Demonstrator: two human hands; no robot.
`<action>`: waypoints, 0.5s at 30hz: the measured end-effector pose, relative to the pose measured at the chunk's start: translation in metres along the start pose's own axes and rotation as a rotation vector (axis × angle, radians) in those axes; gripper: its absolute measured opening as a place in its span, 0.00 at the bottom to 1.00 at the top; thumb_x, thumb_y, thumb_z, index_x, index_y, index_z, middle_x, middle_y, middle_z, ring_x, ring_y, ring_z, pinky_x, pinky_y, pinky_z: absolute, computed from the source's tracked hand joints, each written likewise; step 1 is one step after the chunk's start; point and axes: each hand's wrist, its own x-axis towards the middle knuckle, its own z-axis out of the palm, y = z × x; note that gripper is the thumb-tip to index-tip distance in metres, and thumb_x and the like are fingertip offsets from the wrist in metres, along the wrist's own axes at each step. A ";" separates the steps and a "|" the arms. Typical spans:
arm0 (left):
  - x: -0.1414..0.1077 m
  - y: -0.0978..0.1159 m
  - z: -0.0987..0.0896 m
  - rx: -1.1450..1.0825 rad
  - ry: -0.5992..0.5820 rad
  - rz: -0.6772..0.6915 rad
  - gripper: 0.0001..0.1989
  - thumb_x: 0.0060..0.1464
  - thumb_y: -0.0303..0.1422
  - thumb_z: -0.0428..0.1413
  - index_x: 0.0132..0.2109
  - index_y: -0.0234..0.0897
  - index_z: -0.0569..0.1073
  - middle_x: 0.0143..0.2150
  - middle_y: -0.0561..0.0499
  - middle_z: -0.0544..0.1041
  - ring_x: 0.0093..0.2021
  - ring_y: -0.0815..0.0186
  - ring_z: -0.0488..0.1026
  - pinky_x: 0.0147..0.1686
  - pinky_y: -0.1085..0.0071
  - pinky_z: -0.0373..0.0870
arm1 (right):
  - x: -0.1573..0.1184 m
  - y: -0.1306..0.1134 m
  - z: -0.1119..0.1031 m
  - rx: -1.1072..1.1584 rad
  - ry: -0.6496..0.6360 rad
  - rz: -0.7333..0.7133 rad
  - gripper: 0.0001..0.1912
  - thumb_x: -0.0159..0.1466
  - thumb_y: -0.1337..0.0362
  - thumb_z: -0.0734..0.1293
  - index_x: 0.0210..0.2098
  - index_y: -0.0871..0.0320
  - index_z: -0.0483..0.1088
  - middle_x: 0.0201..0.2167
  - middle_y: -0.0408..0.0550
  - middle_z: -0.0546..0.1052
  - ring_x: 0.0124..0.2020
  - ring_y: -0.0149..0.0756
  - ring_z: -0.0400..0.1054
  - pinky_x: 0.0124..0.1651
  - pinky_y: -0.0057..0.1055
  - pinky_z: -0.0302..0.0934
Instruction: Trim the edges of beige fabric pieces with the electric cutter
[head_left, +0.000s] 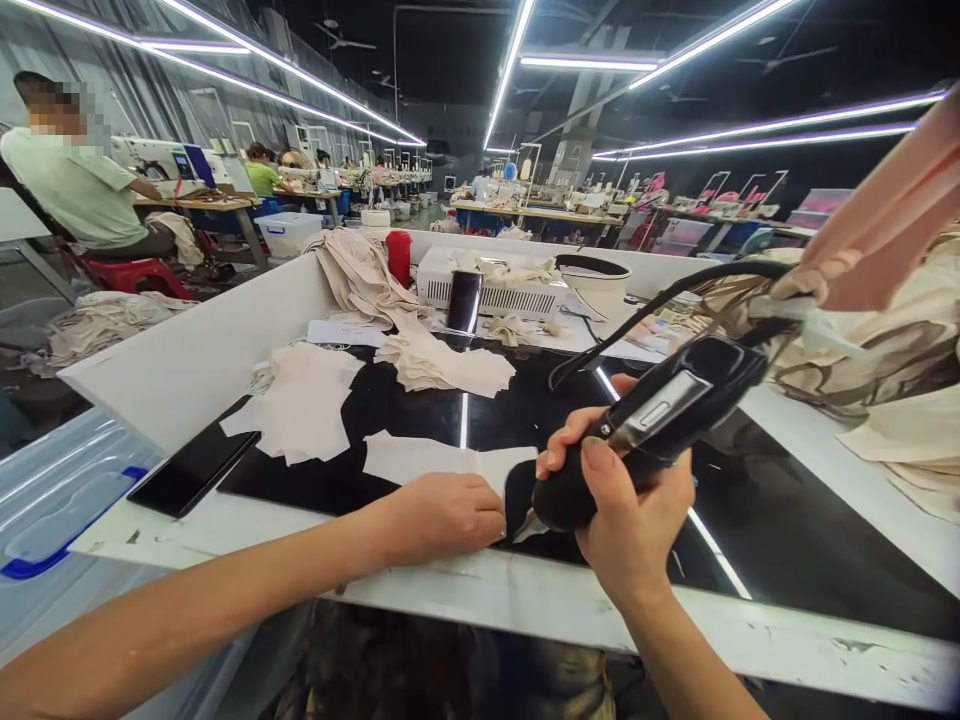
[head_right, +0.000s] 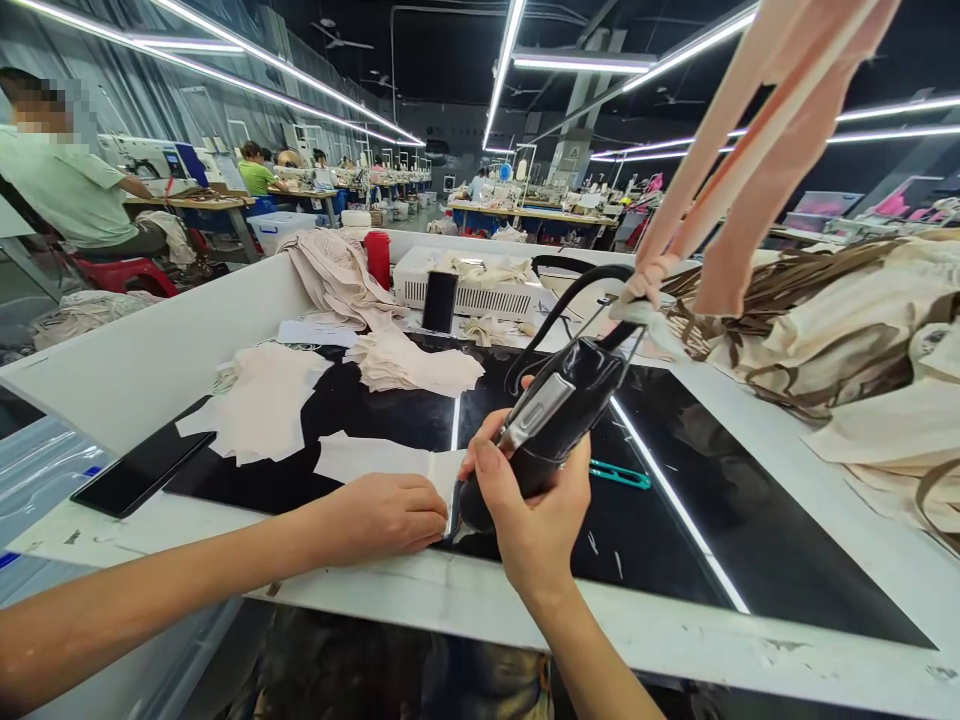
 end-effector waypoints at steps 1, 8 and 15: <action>0.000 0.001 0.000 -0.007 0.006 -0.011 0.11 0.69 0.25 0.55 0.35 0.35 0.74 0.38 0.51 0.79 0.40 0.64 0.75 0.44 0.69 0.74 | -0.001 0.001 0.001 0.003 0.005 -0.001 0.26 0.64 0.59 0.77 0.58 0.47 0.68 0.33 0.38 0.76 0.26 0.32 0.71 0.26 0.31 0.70; -0.002 0.003 0.000 -0.133 0.064 -0.117 0.08 0.70 0.26 0.54 0.41 0.34 0.77 0.42 0.51 0.81 0.43 0.64 0.78 0.48 0.69 0.74 | -0.003 0.003 0.006 0.017 0.021 0.006 0.24 0.64 0.61 0.76 0.57 0.47 0.68 0.33 0.38 0.77 0.24 0.31 0.71 0.25 0.29 0.67; -0.004 0.002 0.003 -0.193 0.054 -0.153 0.07 0.70 0.27 0.55 0.42 0.34 0.78 0.43 0.50 0.82 0.43 0.63 0.79 0.48 0.68 0.74 | -0.004 0.008 0.009 0.012 0.038 -0.012 0.25 0.64 0.63 0.75 0.58 0.46 0.67 0.33 0.38 0.76 0.25 0.31 0.71 0.28 0.31 0.70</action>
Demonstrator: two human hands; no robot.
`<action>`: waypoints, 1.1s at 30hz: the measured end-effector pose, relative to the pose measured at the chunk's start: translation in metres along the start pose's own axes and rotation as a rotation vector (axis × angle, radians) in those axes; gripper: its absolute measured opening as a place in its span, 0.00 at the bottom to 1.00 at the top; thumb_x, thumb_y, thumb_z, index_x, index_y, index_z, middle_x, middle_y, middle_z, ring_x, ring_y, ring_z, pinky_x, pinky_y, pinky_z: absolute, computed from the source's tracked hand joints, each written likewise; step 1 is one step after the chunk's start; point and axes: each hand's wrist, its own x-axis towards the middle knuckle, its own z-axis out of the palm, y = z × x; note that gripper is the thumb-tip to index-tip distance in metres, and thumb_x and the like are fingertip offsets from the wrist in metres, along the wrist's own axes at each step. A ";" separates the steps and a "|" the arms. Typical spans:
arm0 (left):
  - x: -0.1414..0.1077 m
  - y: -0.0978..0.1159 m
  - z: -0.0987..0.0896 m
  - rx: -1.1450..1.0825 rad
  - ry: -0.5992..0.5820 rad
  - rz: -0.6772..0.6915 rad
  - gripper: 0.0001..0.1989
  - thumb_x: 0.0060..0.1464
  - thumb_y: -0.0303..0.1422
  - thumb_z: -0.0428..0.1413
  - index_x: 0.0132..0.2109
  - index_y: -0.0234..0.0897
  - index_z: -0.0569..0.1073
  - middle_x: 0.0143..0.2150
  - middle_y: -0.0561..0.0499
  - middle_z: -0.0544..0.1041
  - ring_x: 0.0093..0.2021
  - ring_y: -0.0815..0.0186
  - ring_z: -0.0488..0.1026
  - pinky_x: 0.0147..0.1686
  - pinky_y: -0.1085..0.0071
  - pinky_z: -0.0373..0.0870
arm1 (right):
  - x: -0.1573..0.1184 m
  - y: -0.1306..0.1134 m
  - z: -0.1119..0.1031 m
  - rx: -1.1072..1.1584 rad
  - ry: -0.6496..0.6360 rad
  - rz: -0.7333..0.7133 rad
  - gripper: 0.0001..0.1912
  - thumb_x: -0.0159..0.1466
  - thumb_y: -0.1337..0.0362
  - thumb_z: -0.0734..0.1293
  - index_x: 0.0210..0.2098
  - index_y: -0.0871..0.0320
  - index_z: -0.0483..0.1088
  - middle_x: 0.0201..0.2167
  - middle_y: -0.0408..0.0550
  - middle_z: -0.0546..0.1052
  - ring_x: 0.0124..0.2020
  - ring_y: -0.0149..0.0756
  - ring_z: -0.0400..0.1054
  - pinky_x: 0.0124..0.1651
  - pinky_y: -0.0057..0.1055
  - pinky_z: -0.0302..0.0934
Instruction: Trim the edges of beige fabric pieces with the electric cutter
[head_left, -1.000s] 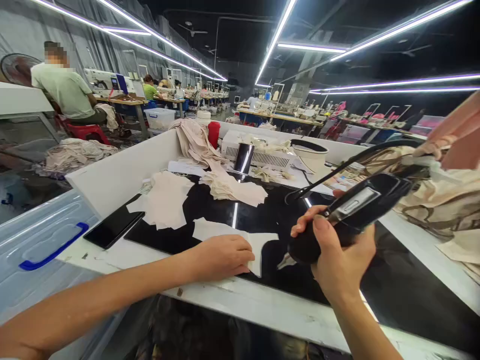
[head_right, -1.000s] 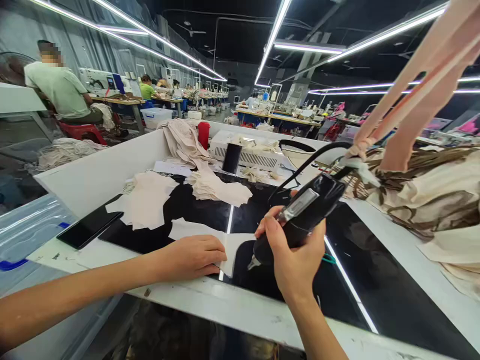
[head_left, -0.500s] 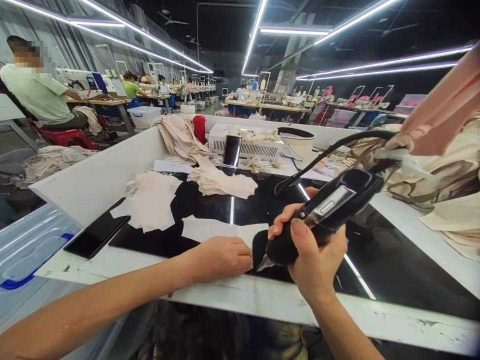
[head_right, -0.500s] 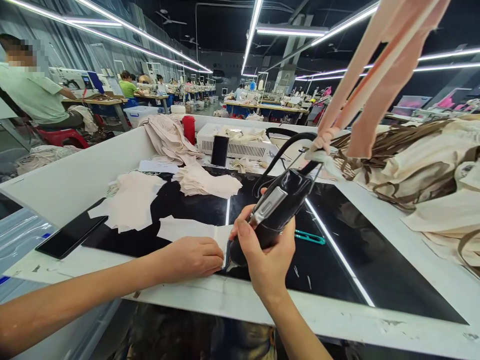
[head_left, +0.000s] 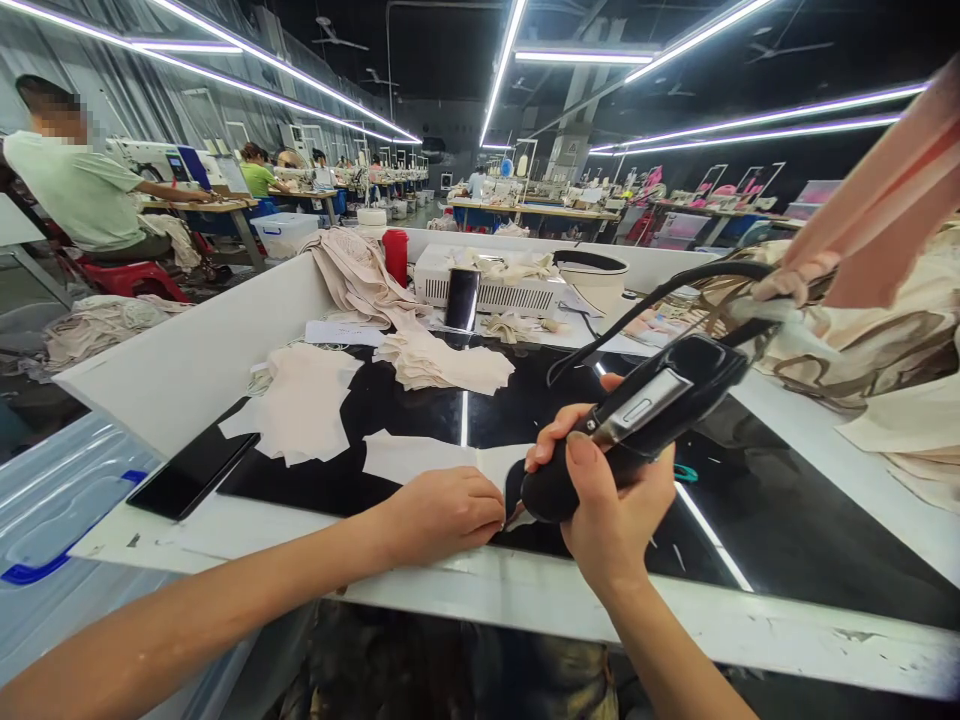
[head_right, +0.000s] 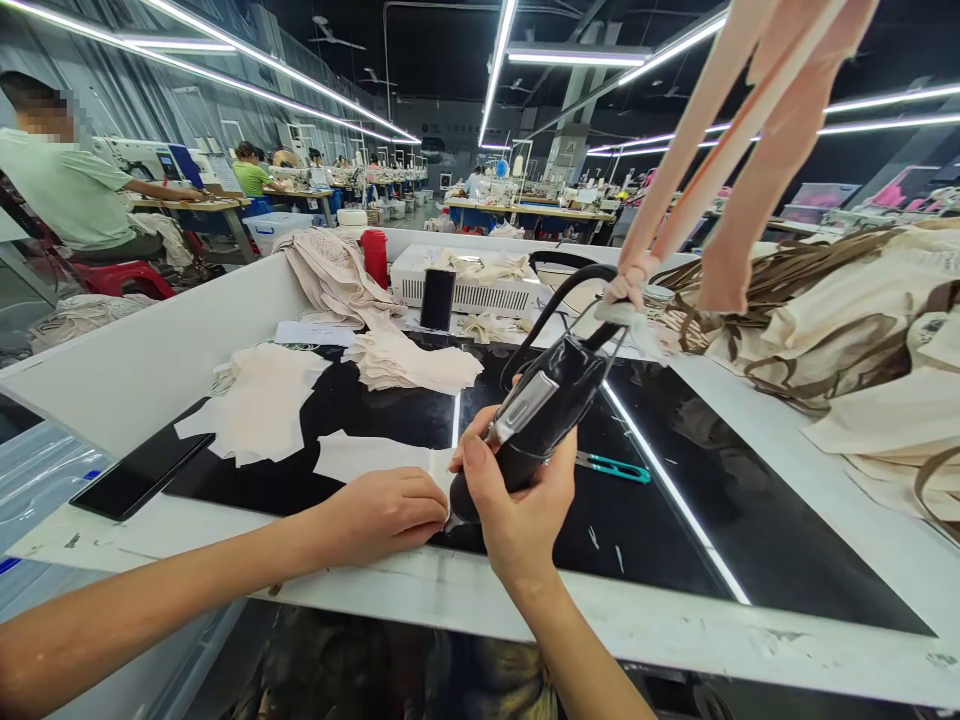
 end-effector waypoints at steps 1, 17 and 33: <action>0.000 0.000 0.000 -0.006 -0.008 -0.006 0.08 0.70 0.27 0.55 0.42 0.34 0.78 0.43 0.49 0.82 0.44 0.63 0.79 0.48 0.68 0.74 | 0.000 0.000 0.000 -0.004 0.004 -0.007 0.25 0.64 0.62 0.75 0.59 0.46 0.67 0.33 0.38 0.76 0.25 0.31 0.71 0.29 0.31 0.70; -0.005 -0.004 -0.006 -0.058 -0.016 0.028 0.09 0.73 0.27 0.52 0.46 0.33 0.78 0.46 0.46 0.82 0.49 0.62 0.78 0.52 0.67 0.74 | 0.000 0.004 -0.001 -0.033 0.013 -0.035 0.26 0.65 0.60 0.76 0.59 0.47 0.66 0.34 0.37 0.76 0.26 0.31 0.71 0.29 0.32 0.70; 0.006 0.002 -0.009 -0.123 -0.071 -0.224 0.04 0.67 0.28 0.61 0.40 0.35 0.76 0.40 0.51 0.78 0.42 0.63 0.75 0.46 0.69 0.69 | 0.001 0.002 0.000 -0.070 0.043 -0.025 0.25 0.63 0.60 0.77 0.56 0.48 0.66 0.32 0.37 0.76 0.25 0.31 0.70 0.29 0.32 0.69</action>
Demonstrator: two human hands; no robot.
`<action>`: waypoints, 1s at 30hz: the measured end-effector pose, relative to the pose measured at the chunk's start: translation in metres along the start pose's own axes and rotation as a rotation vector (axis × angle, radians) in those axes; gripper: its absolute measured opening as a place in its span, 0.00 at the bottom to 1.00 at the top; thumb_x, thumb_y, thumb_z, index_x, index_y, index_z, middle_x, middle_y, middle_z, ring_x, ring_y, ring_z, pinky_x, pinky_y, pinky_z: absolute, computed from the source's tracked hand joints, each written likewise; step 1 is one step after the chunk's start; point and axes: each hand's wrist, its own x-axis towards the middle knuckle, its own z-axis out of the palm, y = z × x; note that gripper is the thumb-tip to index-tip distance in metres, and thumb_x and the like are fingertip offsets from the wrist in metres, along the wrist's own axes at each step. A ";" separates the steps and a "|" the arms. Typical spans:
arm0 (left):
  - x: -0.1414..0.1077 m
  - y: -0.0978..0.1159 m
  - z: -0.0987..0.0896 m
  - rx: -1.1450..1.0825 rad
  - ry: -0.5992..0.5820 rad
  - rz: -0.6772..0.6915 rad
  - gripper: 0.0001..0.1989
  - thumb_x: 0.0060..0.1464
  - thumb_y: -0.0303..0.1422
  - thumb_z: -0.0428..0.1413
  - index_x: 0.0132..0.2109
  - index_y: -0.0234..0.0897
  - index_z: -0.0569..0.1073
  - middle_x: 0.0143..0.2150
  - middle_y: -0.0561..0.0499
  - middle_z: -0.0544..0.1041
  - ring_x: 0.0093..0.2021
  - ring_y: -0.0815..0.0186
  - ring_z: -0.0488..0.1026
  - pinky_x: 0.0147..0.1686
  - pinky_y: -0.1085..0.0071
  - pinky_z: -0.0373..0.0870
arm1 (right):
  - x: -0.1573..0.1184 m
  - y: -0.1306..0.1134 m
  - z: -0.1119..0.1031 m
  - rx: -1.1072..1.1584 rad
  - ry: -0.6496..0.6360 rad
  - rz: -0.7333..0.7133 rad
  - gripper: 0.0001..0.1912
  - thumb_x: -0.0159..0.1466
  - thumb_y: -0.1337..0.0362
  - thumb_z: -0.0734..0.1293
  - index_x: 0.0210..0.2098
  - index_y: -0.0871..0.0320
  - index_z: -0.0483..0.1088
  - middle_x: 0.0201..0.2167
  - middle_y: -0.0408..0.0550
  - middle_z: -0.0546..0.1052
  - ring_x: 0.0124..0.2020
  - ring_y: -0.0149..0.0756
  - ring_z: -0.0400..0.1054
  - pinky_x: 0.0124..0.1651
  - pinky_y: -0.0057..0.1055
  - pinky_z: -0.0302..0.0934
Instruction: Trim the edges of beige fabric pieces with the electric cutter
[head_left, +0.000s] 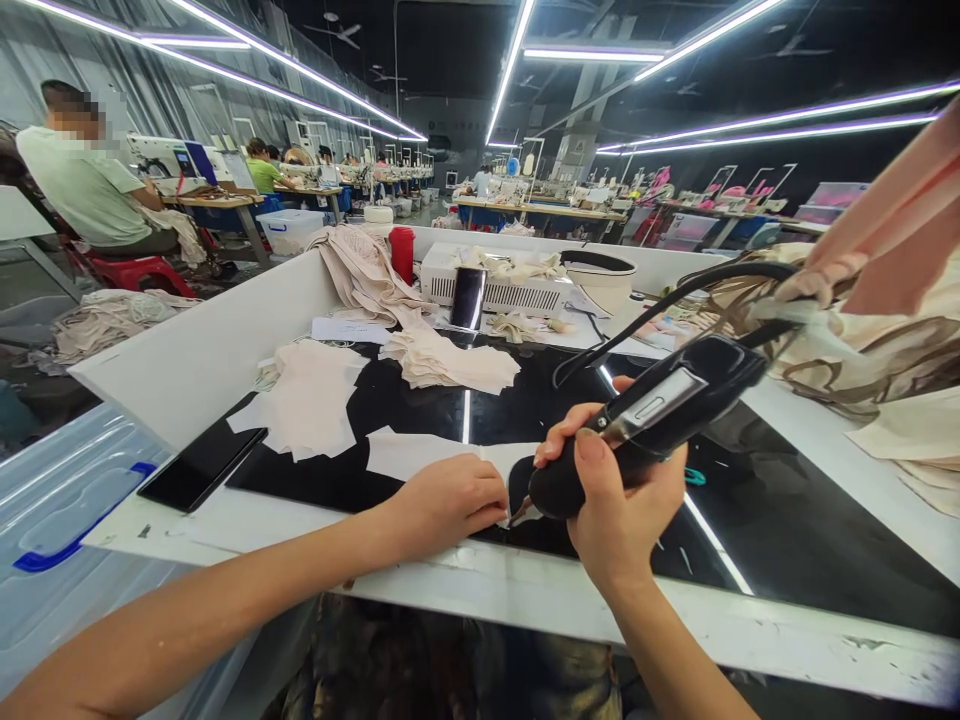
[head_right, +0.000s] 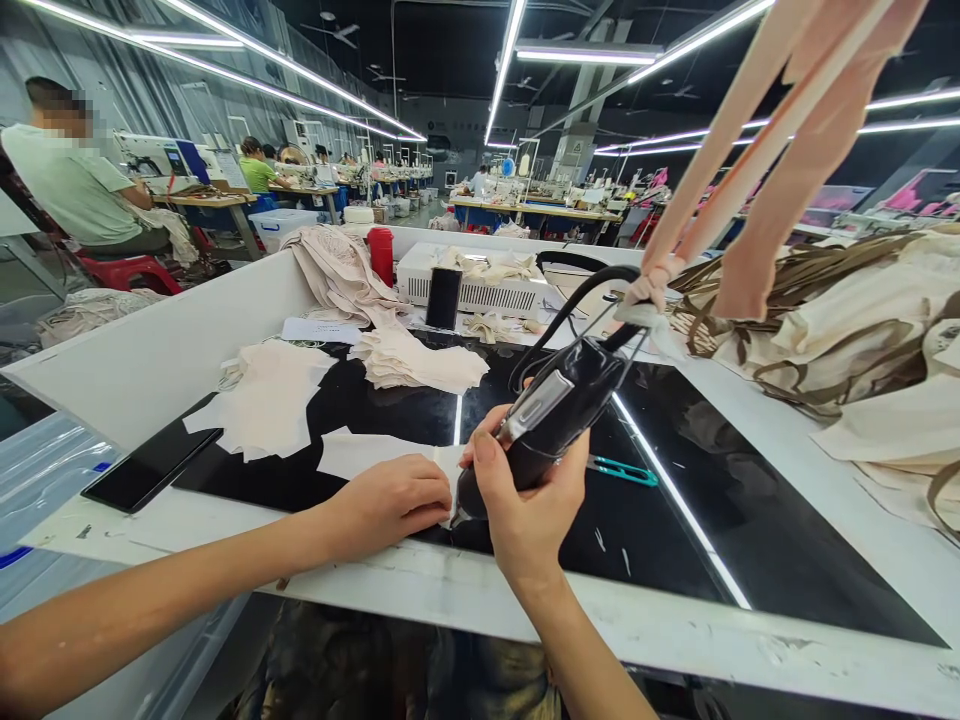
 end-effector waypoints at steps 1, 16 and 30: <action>0.000 0.000 0.001 0.002 0.010 -0.001 0.04 0.67 0.27 0.62 0.40 0.35 0.76 0.40 0.51 0.77 0.41 0.63 0.74 0.45 0.69 0.68 | 0.000 0.000 0.000 -0.002 0.000 0.000 0.25 0.63 0.59 0.77 0.56 0.48 0.66 0.32 0.37 0.76 0.25 0.31 0.70 0.29 0.32 0.69; -0.003 0.000 0.004 0.095 0.003 0.092 0.07 0.72 0.28 0.55 0.43 0.36 0.77 0.42 0.49 0.78 0.44 0.64 0.76 0.48 0.68 0.71 | -0.001 -0.001 0.000 -0.009 -0.002 0.001 0.25 0.64 0.59 0.76 0.56 0.49 0.66 0.33 0.37 0.76 0.25 0.31 0.70 0.30 0.33 0.69; -0.017 -0.008 -0.001 0.256 0.020 0.298 0.08 0.74 0.29 0.52 0.52 0.32 0.75 0.46 0.45 0.78 0.51 0.62 0.76 0.58 0.67 0.74 | -0.001 -0.001 0.000 0.018 -0.005 -0.010 0.25 0.64 0.59 0.77 0.57 0.48 0.67 0.32 0.37 0.76 0.24 0.31 0.70 0.29 0.33 0.70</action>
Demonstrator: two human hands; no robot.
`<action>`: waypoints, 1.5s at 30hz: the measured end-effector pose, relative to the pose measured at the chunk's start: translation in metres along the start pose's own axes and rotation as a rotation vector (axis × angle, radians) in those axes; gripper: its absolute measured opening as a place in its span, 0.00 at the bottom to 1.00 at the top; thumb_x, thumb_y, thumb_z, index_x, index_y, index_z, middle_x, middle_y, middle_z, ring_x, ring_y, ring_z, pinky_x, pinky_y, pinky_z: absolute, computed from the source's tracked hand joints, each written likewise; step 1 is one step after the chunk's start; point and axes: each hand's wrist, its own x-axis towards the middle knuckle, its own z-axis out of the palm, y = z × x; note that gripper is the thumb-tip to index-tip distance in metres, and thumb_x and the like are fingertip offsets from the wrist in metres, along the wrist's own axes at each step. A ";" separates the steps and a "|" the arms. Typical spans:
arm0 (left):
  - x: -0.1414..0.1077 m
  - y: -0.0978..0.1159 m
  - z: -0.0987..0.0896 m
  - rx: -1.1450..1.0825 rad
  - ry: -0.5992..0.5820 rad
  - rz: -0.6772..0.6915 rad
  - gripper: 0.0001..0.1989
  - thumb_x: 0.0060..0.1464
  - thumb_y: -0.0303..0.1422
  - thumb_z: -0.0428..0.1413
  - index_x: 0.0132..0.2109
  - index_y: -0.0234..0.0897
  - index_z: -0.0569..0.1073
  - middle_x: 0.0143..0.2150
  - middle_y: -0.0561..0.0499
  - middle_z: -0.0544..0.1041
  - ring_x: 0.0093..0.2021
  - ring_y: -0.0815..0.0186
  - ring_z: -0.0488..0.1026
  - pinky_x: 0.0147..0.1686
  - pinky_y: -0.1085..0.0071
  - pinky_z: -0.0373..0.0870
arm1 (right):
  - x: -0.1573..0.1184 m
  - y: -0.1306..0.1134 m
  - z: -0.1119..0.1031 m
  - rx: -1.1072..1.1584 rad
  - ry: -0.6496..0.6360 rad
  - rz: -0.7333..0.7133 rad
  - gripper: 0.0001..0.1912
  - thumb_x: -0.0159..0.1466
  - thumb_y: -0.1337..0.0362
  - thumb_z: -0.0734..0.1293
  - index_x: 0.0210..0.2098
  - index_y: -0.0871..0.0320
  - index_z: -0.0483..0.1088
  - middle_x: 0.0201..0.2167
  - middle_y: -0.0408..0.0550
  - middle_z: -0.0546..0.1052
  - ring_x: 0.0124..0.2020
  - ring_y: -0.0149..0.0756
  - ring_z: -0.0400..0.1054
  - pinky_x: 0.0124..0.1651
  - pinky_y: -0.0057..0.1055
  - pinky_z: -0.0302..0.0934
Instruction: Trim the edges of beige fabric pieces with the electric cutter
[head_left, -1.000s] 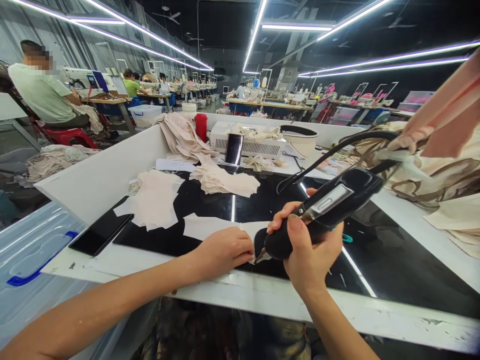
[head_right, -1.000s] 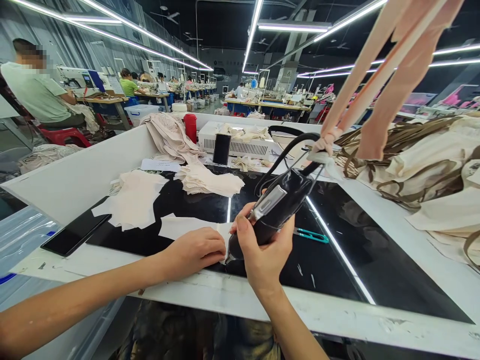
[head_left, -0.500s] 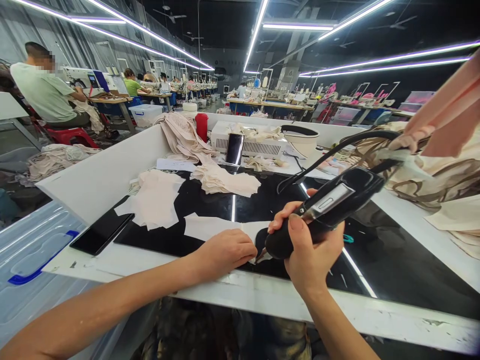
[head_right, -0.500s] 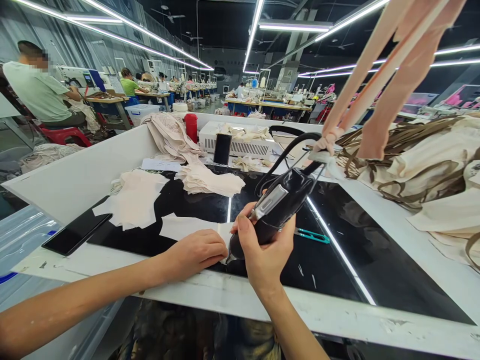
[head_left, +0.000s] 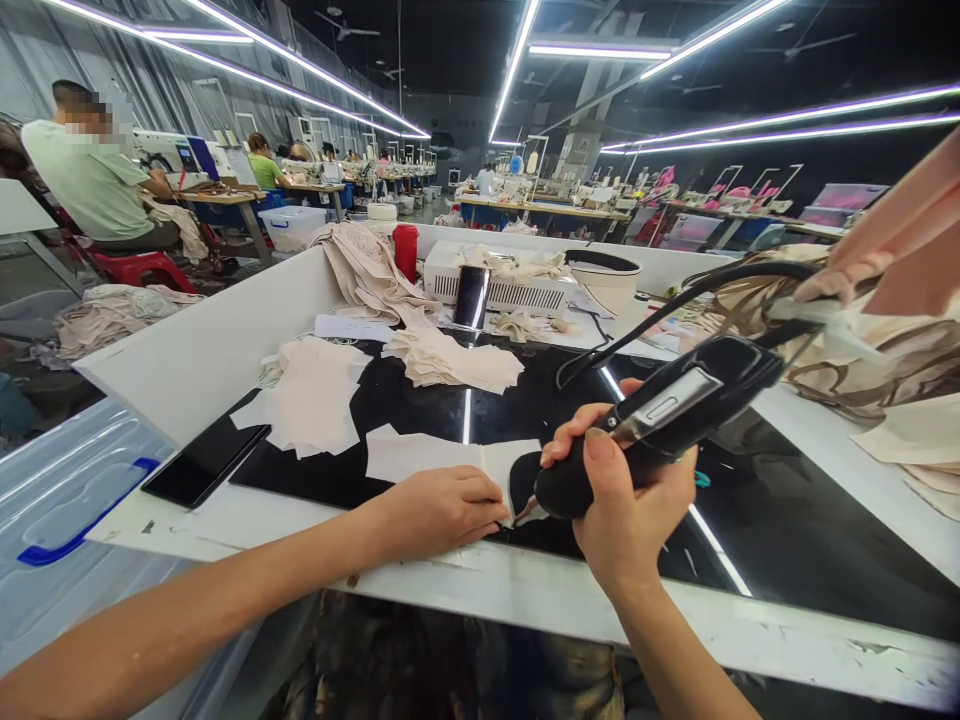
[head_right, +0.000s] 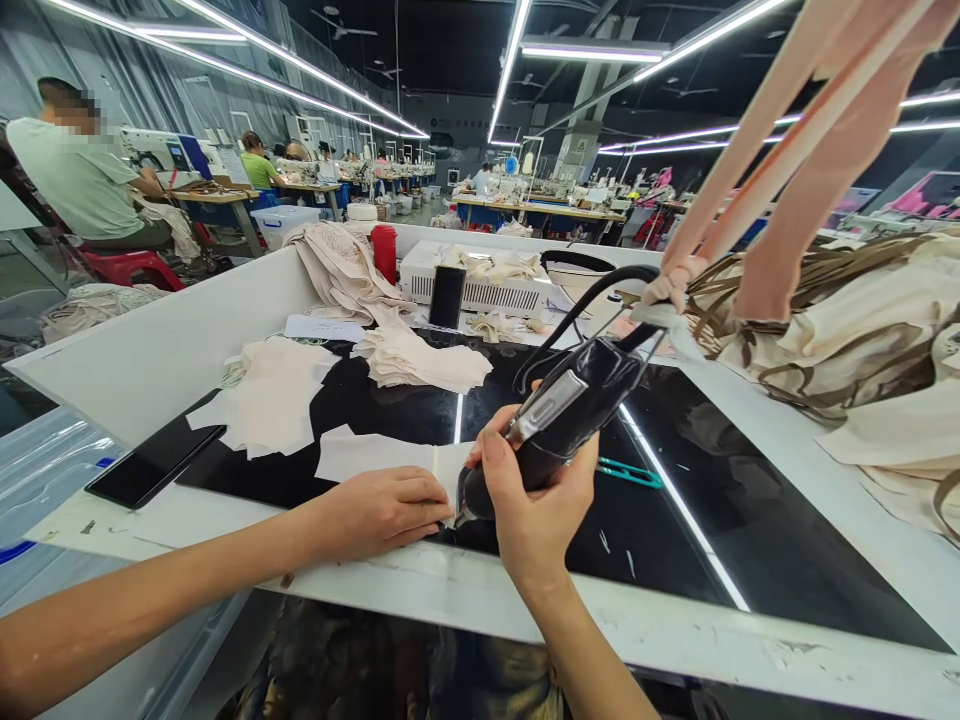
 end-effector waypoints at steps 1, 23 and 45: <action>0.000 0.000 0.000 0.018 -0.007 0.004 0.08 0.74 0.30 0.53 0.52 0.32 0.75 0.45 0.45 0.77 0.51 0.62 0.76 0.58 0.67 0.74 | 0.000 0.000 0.000 -0.004 0.002 -0.003 0.24 0.64 0.60 0.77 0.57 0.48 0.67 0.32 0.37 0.76 0.24 0.31 0.70 0.29 0.34 0.70; -0.004 0.000 0.004 0.145 0.045 0.084 0.12 0.75 0.33 0.50 0.53 0.28 0.74 0.42 0.45 0.75 0.48 0.60 0.75 0.57 0.66 0.74 | 0.000 0.001 0.001 -0.003 0.009 -0.001 0.23 0.64 0.60 0.77 0.56 0.47 0.68 0.33 0.36 0.76 0.25 0.31 0.71 0.31 0.33 0.70; -0.004 0.001 0.003 0.129 0.026 0.063 0.10 0.74 0.32 0.52 0.53 0.29 0.73 0.43 0.45 0.76 0.50 0.61 0.76 0.59 0.67 0.75 | 0.002 0.006 0.002 -0.028 0.030 -0.035 0.25 0.64 0.60 0.76 0.58 0.49 0.68 0.33 0.37 0.76 0.25 0.31 0.70 0.28 0.32 0.69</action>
